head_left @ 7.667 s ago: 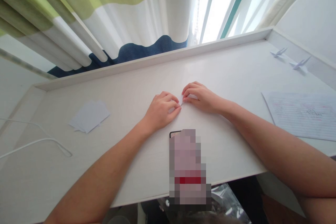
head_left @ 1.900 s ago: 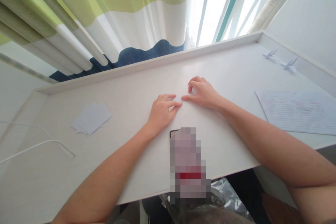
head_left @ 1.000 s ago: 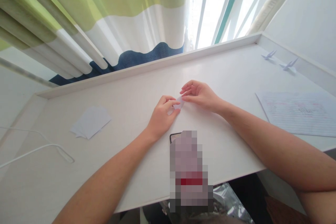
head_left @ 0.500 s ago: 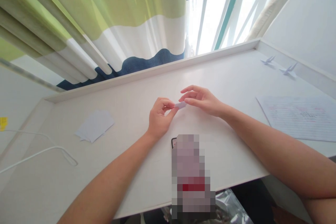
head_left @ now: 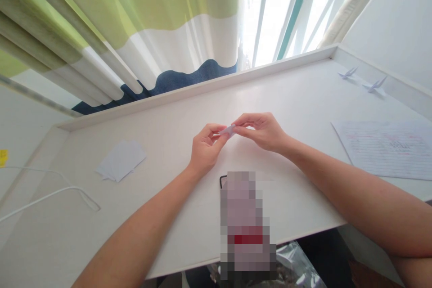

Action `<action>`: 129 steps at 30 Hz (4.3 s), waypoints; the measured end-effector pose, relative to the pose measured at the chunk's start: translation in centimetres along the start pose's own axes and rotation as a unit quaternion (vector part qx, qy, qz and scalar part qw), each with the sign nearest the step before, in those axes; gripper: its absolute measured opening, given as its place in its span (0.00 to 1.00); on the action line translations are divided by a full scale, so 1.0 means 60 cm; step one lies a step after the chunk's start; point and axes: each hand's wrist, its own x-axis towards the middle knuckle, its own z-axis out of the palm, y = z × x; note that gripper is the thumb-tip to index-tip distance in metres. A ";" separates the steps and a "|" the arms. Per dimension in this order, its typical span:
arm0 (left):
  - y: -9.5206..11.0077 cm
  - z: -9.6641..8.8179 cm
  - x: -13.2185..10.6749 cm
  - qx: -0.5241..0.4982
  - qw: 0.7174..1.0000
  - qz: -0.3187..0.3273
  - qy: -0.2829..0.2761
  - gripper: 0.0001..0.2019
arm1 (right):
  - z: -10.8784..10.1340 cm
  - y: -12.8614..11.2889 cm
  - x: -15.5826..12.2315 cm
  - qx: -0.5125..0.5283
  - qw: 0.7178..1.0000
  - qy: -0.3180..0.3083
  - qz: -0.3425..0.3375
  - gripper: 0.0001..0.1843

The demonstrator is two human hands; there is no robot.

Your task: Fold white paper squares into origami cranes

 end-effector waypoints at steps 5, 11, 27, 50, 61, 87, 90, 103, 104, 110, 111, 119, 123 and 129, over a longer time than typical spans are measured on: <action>0.015 0.003 0.000 -0.017 1.000 -0.016 0.002 0.17 | 0.009 -0.001 -0.002 0.019 0.999 -0.007 0.026 0.21; 0.020 0.004 0.000 -0.037 0.997 -0.061 0.018 0.17 | 0.006 0.014 -0.002 0.053 0.996 -0.018 0.066 0.20; 0.022 -0.006 0.011 -0.112 0.984 -0.133 -0.030 0.21 | 0.004 0.006 0.003 0.092 0.990 -0.004 0.105 0.19; 0.033 -0.010 0.013 -0.065 0.972 -0.212 -0.074 0.19 | 0.004 0.008 0.000 -0.091 0.994 0.068 -0.003 0.14; 0.024 -0.007 0.011 -0.054 0.979 -0.190 -0.052 0.19 | -0.003 0.022 0.009 -0.062 0.997 0.011 0.049 0.09; 0.026 -0.019 0.018 -0.017 0.969 -0.202 -0.144 0.19 | -0.005 0.012 0.004 0.005 0.995 -0.058 0.083 0.15; 0.027 -0.020 0.018 -0.004 0.965 -0.200 -0.170 0.22 | -0.004 0.011 0.003 0.034 0.992 -0.064 0.105 0.17; 0.042 -0.031 0.025 -0.054 0.953 -0.243 -0.174 0.22 | -0.007 0.004 0.005 0.052 0.993 -0.070 0.081 0.07; 0.043 -0.031 0.026 -0.055 0.952 -0.243 -0.175 0.22 | -0.007 0.005 0.005 0.049 0.994 -0.068 0.075 0.07; 0.040 -0.031 0.027 -0.081 0.951 -0.258 -0.148 0.21 | -0.009 0.003 0.004 0.048 0.994 -0.079 0.062 0.06; 0.039 -0.031 0.027 -0.085 0.951 -0.261 -0.142 0.20 | -0.009 0.002 0.004 0.050 0.993 -0.084 0.065 0.07; 0.041 -0.026 0.021 -0.069 0.962 -0.232 -0.127 0.22 | 0.002 0.012 0.000 -0.001 0.996 -0.041 0.077 0.18; 0.038 -0.020 0.018 -0.058 0.967 -0.219 -0.114 0.21 | 0.006 0.016 -0.001 0.039 0.994 -0.044 0.092 0.16; 0.036 -0.014 0.015 -0.048 0.970 -0.218 -0.099 0.21 | 0.005 0.012 0.002 0.080 0.993 -0.042 0.076 0.15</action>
